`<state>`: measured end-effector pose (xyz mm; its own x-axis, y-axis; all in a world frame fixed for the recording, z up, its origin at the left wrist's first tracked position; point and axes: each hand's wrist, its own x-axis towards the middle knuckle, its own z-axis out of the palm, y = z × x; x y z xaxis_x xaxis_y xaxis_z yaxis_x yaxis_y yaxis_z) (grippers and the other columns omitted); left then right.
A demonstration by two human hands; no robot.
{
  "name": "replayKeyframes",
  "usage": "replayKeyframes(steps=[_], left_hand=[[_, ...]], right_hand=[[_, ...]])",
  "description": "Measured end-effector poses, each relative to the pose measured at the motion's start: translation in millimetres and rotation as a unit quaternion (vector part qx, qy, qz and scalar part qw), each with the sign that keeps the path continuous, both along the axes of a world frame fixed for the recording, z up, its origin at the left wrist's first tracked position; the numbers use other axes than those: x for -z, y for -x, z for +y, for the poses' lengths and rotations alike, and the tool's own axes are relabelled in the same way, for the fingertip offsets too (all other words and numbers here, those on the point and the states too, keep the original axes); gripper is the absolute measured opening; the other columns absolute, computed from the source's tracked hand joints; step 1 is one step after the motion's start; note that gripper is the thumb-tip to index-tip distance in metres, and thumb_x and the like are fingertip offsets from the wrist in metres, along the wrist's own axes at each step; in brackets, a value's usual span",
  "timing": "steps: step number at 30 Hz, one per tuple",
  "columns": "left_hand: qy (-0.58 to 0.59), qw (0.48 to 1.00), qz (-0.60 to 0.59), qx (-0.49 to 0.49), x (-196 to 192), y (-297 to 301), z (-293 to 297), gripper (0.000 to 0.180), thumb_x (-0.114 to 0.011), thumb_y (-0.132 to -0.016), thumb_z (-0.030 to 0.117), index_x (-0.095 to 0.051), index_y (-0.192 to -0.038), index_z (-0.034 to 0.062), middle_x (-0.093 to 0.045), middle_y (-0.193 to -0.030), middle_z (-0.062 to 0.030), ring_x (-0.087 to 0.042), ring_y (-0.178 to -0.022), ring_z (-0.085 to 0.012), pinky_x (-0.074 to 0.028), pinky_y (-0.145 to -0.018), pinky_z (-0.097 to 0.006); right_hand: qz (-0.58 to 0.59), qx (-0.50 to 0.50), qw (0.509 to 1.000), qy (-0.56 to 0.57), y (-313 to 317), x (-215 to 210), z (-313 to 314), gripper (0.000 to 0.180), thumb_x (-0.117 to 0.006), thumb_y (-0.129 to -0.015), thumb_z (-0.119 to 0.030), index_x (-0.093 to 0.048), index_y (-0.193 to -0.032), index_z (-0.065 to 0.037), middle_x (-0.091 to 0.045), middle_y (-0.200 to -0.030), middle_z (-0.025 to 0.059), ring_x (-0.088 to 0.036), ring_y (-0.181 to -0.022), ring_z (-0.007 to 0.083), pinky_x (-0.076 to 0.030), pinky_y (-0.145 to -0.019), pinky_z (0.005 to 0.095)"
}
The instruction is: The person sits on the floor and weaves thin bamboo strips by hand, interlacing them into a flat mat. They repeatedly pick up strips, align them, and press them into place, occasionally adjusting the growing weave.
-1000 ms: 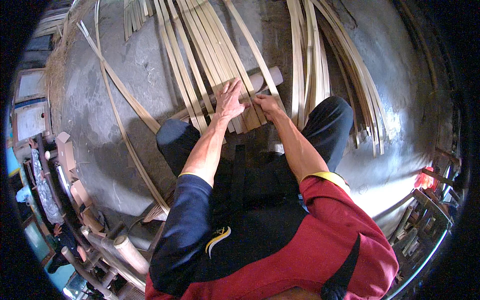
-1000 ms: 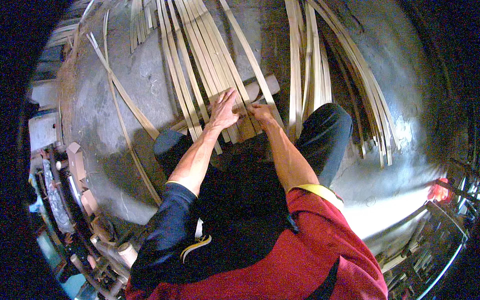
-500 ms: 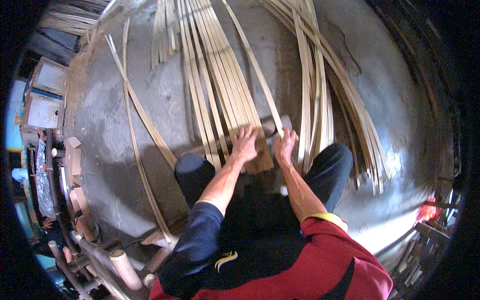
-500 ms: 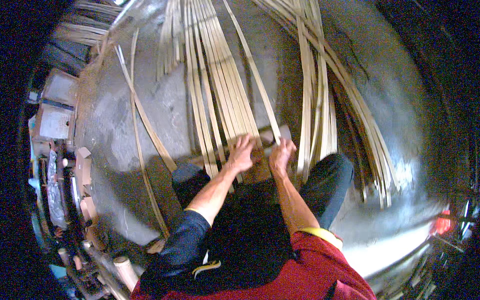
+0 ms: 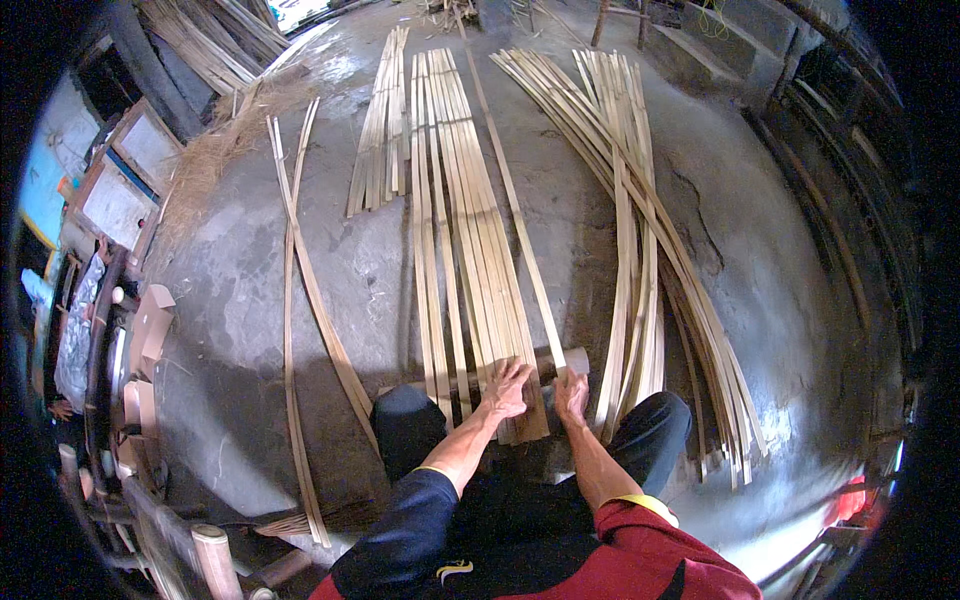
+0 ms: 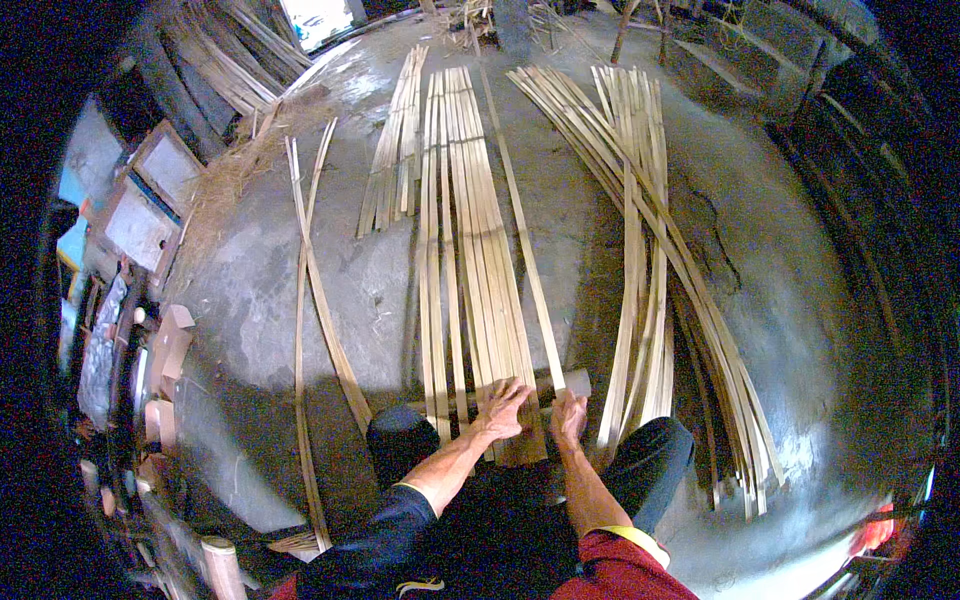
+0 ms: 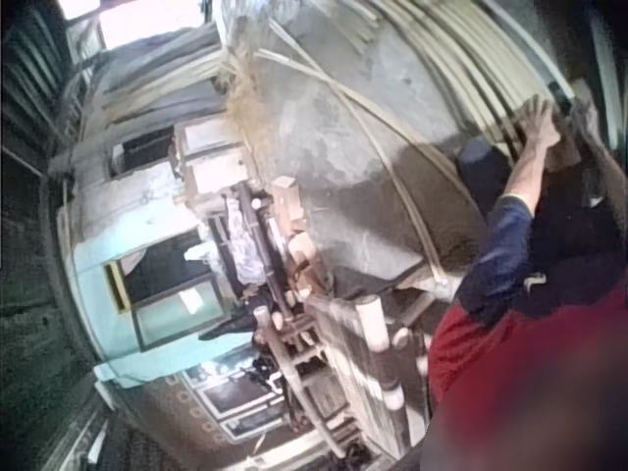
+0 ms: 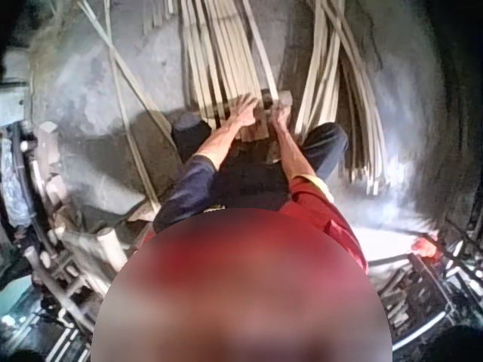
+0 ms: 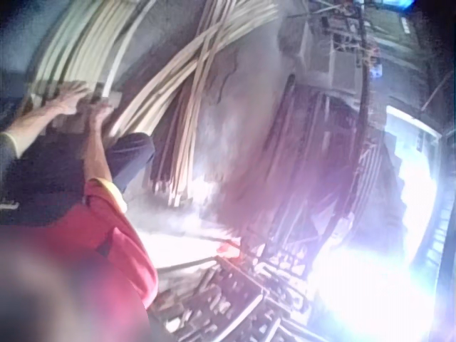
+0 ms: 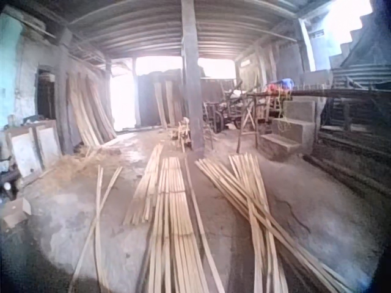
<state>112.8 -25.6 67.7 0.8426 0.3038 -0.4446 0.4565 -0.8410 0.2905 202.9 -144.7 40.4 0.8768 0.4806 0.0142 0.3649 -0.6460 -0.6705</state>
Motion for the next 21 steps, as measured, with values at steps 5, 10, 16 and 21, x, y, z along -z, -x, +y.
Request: replayKeyframes(steps=[5,10,16,21], left_hand=[[0.015,0.999,-0.026,-0.023,6.8,0.8,0.5,0.08,-0.064,-0.06,0.022,-0.022,-0.128,0.0187,-0.014,-0.135,-0.0066,-0.011,-0.124,-0.0304,-0.016,-0.099,-0.048],[-0.001,1.0,-0.017,-0.004,17.6,0.3,2.5,0.081,-0.066,-0.062,0.028,-0.021,-0.128,0.0187,-0.014,-0.135,-0.0052,-0.011,-0.124,-0.0292,-0.016,-0.099,-0.049],[-0.01,1.0,0.005,-0.006,20.3,-0.5,1.0,0.081,-0.066,-0.063,0.03,-0.021,-0.128,0.0185,-0.009,-0.137,-0.0025,-0.01,-0.125,-0.028,-0.014,-0.099,-0.049],[-0.017,1.0,0.012,-0.014,21.1,0.9,-0.5,0.082,-0.066,-0.062,0.03,-0.02,-0.129,0.0189,-0.008,-0.137,-0.001,-0.008,-0.125,-0.0274,-0.011,-0.099,-0.05]], right_hand=[[0.032,-0.018,0.992,-0.12,2.3,4.0,13.0,0.025,-0.048,-0.078,-0.013,-0.05,-0.098,0.001,-0.052,-0.066,0.0191,-0.052,-0.06,0.0319,-0.042,-0.054,0.0382],[0.311,-0.042,0.937,-0.154,-14.2,-3.0,17.0,0.03,-0.042,-0.085,-0.022,-0.045,-0.108,-0.003,-0.054,-0.057,0.0077,-0.051,-0.044,0.0133,-0.04,-0.039,0.0263],[0.418,-0.035,0.9,-0.122,-22.4,9.4,10.1,0.039,-0.045,-0.083,-0.014,-0.038,-0.121,-0.009,-0.053,-0.057,0.0058,-0.049,-0.043,0.0116,-0.04,-0.036,0.0248],[0.281,-0.066,0.954,-0.08,-20.7,27.8,13.8,0.041,-0.047,-0.081,-0.017,-0.039,-0.12,-0.007,-0.056,-0.062,0.0118,-0.055,-0.051,0.0176,-0.044,-0.043,0.0307]])
